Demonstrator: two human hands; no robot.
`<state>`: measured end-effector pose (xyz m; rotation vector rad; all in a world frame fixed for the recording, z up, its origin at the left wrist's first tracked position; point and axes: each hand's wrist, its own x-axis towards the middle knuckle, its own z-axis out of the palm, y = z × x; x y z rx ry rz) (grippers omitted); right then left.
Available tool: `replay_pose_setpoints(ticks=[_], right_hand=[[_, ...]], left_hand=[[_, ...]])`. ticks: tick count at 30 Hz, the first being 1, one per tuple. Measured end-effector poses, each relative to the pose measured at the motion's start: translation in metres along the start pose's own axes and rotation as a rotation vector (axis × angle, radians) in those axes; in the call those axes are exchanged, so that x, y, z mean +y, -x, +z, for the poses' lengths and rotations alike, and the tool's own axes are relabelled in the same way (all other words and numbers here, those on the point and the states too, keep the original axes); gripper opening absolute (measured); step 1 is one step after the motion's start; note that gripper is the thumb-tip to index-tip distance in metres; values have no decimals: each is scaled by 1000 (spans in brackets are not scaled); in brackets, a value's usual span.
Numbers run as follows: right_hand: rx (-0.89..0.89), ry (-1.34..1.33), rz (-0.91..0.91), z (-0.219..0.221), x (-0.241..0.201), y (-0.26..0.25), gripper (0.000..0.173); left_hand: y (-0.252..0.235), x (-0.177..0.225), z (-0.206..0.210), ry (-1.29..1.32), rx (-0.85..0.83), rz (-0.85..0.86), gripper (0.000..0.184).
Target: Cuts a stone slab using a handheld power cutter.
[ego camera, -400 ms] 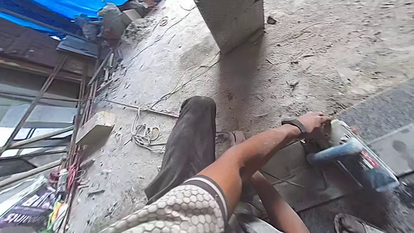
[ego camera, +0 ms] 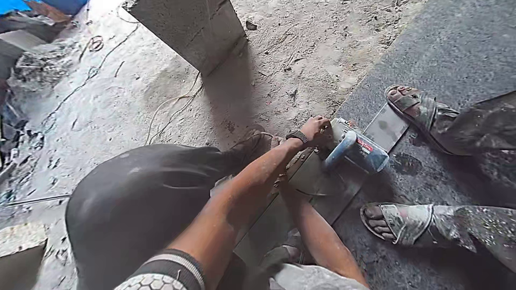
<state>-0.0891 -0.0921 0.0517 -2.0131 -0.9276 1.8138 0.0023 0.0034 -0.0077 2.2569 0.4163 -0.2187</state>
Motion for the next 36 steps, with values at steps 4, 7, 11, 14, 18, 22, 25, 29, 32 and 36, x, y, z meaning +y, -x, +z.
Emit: replay_pose_setpoints(ticks=[4,7,11,14,18,22,25,29,32,36], right_hand=[[867,-157,-285,16,46,-54,35],[696,-110,-347,14,67,-24,44],[960,-151,-519,52,109,7,30],[1178,-276,-392,57,126,24,27],[1419,-242,-165,16,129,25,55],[1401,-152,38,-29,115,18,57],[1389,-227,47,-39,112,15,53],[1415,-343,6,-40,118,10,52],[1403,-441,-16,-44,119,9,50],[1428,-479,-17,-45,119,6,51]], left_hand=[[0,-1,1,29,23,33,49],[9,-12,12,40,137,83,46],[7,-11,14,77,131,66,41],[4,-9,11,87,134,70,38],[5,-17,16,103,163,105,42],[2,-17,14,80,144,69,44],[1,-14,12,75,127,37,45],[-1,-12,12,81,124,45,45],[-5,-12,9,80,122,49,45],[-8,-13,12,101,140,61,44]])
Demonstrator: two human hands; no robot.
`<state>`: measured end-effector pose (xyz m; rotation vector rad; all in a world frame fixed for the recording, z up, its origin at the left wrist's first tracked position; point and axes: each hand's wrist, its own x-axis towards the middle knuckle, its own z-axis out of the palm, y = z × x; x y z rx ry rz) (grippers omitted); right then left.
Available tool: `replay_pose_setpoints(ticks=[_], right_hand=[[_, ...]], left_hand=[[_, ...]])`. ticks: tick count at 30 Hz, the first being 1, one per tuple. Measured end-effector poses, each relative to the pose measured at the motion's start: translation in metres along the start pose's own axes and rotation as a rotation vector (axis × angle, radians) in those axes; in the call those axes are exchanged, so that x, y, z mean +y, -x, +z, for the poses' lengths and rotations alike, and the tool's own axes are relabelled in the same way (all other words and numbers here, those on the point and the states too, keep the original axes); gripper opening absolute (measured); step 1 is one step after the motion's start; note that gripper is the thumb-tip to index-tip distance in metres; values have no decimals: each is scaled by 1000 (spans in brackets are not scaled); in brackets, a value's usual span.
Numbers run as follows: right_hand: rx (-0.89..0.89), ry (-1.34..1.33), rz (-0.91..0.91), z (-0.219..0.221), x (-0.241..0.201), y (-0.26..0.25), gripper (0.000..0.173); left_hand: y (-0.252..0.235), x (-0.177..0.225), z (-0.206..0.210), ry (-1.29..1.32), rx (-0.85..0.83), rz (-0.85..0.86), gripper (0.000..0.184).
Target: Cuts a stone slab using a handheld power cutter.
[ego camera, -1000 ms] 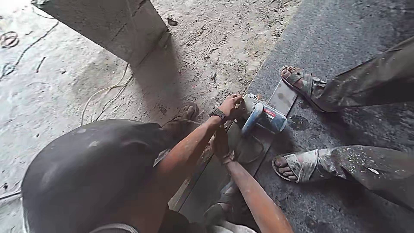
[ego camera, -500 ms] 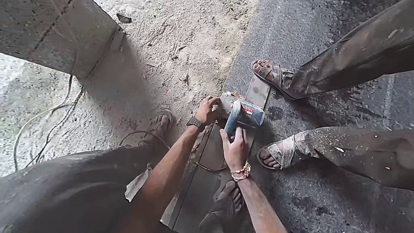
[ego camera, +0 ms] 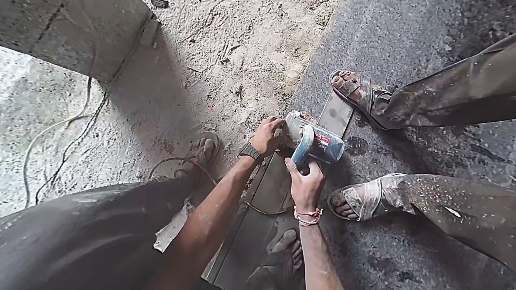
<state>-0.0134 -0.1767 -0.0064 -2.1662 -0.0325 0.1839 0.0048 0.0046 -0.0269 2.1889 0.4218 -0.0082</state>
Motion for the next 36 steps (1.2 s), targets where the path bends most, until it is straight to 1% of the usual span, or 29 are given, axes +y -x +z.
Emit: replay_pose_setpoints(ticks=[2,9,13,17,22,36], right_hand=[[13,-13,-3,2,1,-1,52],[57,-37,-4,7,3,-5,50],[76,-57,-1,9,4,-6,48],[104,-33,-23,11,3,-8,47],[141,4,-47,13,3,-10,49],[139,14,-75,13,1,-21,49]], left_hand=[[-1,1,-1,6,-4,-15,44],[-6,1,-3,8,-2,20,42],[-10,0,0,49,3,1,46],[-13,0,0,49,14,9,46],[-17,0,-2,42,9,20,47],[-26,3,-2,48,-4,-5,46]])
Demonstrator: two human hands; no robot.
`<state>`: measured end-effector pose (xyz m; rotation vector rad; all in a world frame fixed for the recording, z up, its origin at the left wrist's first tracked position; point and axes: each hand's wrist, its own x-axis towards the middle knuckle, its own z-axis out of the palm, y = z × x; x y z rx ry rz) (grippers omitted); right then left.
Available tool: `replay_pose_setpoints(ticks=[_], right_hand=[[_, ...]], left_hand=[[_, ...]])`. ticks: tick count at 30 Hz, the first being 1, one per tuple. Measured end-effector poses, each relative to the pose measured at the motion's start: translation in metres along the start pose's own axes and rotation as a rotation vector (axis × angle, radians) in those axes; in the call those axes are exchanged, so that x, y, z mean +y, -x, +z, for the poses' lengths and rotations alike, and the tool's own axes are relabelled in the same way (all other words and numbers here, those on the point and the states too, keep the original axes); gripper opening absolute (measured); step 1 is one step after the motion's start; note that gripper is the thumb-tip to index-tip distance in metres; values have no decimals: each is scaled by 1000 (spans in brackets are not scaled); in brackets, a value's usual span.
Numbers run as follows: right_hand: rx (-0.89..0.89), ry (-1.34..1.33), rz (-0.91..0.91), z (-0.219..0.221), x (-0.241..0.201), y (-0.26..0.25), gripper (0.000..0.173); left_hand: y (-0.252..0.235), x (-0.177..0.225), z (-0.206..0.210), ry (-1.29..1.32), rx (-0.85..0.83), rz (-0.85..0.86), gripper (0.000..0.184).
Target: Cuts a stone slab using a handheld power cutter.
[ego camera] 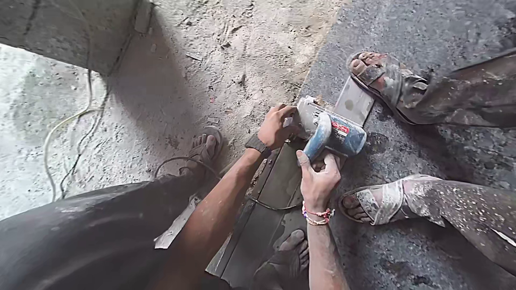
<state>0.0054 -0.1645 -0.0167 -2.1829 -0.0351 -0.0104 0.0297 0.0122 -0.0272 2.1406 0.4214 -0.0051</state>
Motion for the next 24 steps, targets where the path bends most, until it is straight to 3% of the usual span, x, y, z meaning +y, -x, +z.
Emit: replay_pose_setpoints(ticks=[7,13,20,24], right_hand=[[-30,14,-60,-1,-6,-4,51],[-58,14,-101,-2,-8,-8,47],[-72,15,-110,-2,-10,-11,45],[-82,-6,-103,-2,-9,-13,45]], left_hand=[[1,1,0,33,21,-19,49],[-3,6,-4,49,-60,-108,50],[-10,7,-5,0,-104,-94,53],[-8,7,-2,7,-7,-43,51]])
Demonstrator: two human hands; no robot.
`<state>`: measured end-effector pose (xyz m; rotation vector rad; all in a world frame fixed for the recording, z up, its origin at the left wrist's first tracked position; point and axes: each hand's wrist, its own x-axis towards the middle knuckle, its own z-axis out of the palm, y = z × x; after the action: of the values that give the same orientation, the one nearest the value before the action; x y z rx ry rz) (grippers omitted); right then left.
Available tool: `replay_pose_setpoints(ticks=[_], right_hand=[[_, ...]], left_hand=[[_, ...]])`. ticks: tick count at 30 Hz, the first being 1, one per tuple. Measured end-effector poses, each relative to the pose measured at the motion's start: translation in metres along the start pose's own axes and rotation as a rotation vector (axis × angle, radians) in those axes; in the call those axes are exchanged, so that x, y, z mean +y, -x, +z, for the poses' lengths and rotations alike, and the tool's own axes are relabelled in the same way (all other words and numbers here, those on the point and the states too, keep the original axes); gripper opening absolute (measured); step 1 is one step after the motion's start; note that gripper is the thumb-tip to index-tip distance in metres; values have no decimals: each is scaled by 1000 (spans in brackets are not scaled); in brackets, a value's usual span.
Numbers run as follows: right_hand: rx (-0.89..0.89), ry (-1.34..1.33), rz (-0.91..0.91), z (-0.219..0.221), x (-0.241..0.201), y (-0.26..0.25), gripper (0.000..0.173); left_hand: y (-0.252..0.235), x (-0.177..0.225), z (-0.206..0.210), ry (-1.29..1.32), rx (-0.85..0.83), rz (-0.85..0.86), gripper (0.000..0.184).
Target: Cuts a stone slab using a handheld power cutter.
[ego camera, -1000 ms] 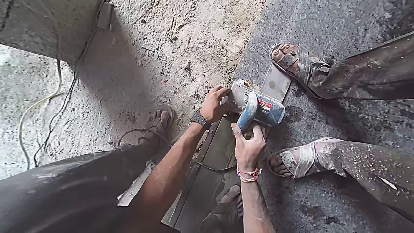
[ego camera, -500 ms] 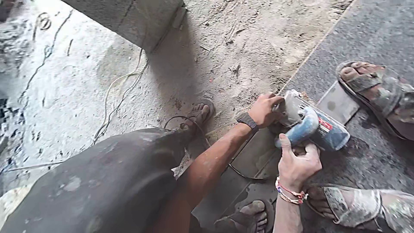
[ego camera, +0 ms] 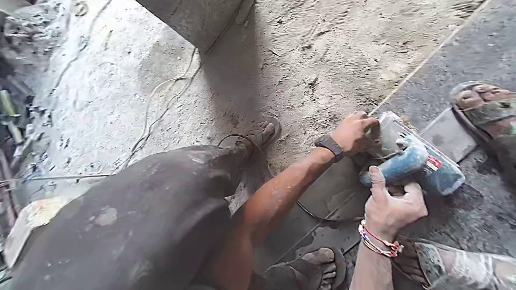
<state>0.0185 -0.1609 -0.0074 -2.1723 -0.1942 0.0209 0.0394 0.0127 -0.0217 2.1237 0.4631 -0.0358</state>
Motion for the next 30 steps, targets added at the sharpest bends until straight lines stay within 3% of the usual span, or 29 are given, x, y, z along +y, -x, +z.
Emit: replay_pose_setpoints(ticks=[6,30], right_hand=[[65,7,39,2,6,-5,47],[127,39,32,12,7,-18,48]], left_hand=[[-6,-8,3,132,17,63,50],[-26,-2,-2,20,-14,52,44]])
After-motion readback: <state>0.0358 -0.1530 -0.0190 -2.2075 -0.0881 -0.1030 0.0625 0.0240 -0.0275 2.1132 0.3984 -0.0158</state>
